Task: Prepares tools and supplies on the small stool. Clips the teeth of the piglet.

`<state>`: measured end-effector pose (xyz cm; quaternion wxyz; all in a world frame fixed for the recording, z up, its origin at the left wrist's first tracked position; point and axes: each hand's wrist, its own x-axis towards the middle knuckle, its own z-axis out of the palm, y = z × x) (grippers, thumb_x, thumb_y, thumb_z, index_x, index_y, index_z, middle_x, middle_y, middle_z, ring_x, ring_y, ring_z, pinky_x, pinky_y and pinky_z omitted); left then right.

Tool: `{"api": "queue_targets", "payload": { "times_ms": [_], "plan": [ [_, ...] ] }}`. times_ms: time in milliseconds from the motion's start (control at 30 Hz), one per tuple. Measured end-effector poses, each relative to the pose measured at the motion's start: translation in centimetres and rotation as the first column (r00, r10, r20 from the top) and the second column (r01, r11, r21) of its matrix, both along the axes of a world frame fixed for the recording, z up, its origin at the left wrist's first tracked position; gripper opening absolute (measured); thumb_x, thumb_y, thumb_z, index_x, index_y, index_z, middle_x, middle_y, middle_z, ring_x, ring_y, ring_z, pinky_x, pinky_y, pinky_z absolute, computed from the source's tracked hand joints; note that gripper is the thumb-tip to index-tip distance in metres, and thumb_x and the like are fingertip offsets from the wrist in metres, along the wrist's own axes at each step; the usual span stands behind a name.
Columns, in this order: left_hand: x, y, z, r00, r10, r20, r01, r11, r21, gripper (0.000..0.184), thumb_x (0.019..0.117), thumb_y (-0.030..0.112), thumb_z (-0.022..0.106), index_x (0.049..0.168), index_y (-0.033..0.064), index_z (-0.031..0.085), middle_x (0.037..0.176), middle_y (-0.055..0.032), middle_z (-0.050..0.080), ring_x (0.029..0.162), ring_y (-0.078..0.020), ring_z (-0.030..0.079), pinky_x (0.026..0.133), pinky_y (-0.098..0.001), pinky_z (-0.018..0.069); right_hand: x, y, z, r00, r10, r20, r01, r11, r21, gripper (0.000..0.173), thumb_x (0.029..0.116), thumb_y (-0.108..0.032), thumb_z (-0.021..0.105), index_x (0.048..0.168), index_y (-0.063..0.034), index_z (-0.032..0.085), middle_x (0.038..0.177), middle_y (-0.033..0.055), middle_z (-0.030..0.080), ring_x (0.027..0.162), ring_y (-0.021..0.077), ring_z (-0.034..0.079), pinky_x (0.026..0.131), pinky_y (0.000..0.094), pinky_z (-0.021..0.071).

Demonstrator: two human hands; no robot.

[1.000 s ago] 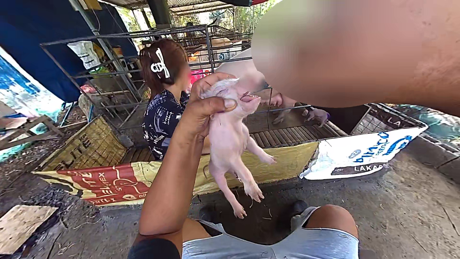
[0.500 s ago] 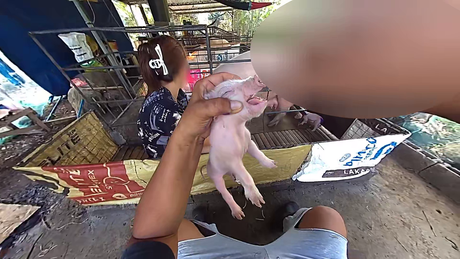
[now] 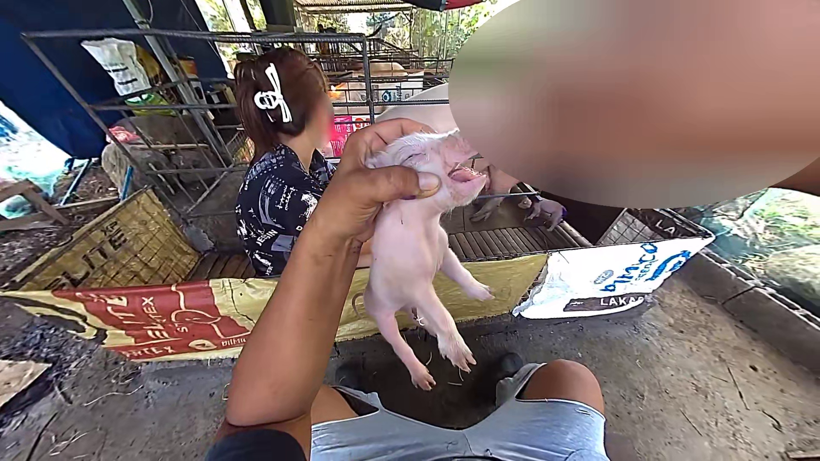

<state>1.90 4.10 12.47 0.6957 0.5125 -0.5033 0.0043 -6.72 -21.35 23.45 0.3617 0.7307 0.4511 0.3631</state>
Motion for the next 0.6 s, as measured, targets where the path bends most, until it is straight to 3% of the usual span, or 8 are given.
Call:
{"api": "queue_targets", "payload": {
  "times_ms": [333, 600],
  "plan": [
    [-0.4, 0.2, 0.4, 1.0, -0.015, 0.012, 0.015, 1.0, 0.015, 0.031, 0.0809, -0.001, 0.068, 0.111, -0.0012, 0.066, 0.093, -0.0076, 0.073, 0.082, -0.0121, 0.071, 0.077, -0.028, 0.0621, 0.6, -0.4, 0.6, 0.997, 0.05, -0.061, -0.051, 0.999, -0.011, 0.023, 0.0931, 0.01, 0.031, 0.109, 0.0084, 0.048, 0.08, 0.0232, 0.047, 0.061, 0.044, 0.052, 0.045, 0.0507, 0.037],
    [-0.6, 0.4, 0.8, 0.999, -0.001, 0.035, 0.0, 1.0, 0.02, 0.029, 0.08, 0.001, 0.07, 0.109, -0.0008, 0.066, 0.091, -0.007, 0.073, 0.08, -0.0113, 0.071, 0.075, -0.0271, 0.0614, 0.5, -0.2, 1.4, 0.99, 0.1, -0.1, -0.103, 0.994, -0.035, 0.021, 0.0903, 0.011, 0.034, 0.104, 0.0059, 0.049, 0.079, 0.0196, 0.044, 0.064, 0.0404, 0.051, 0.048, 0.0478, 0.0351]
  ]
}}
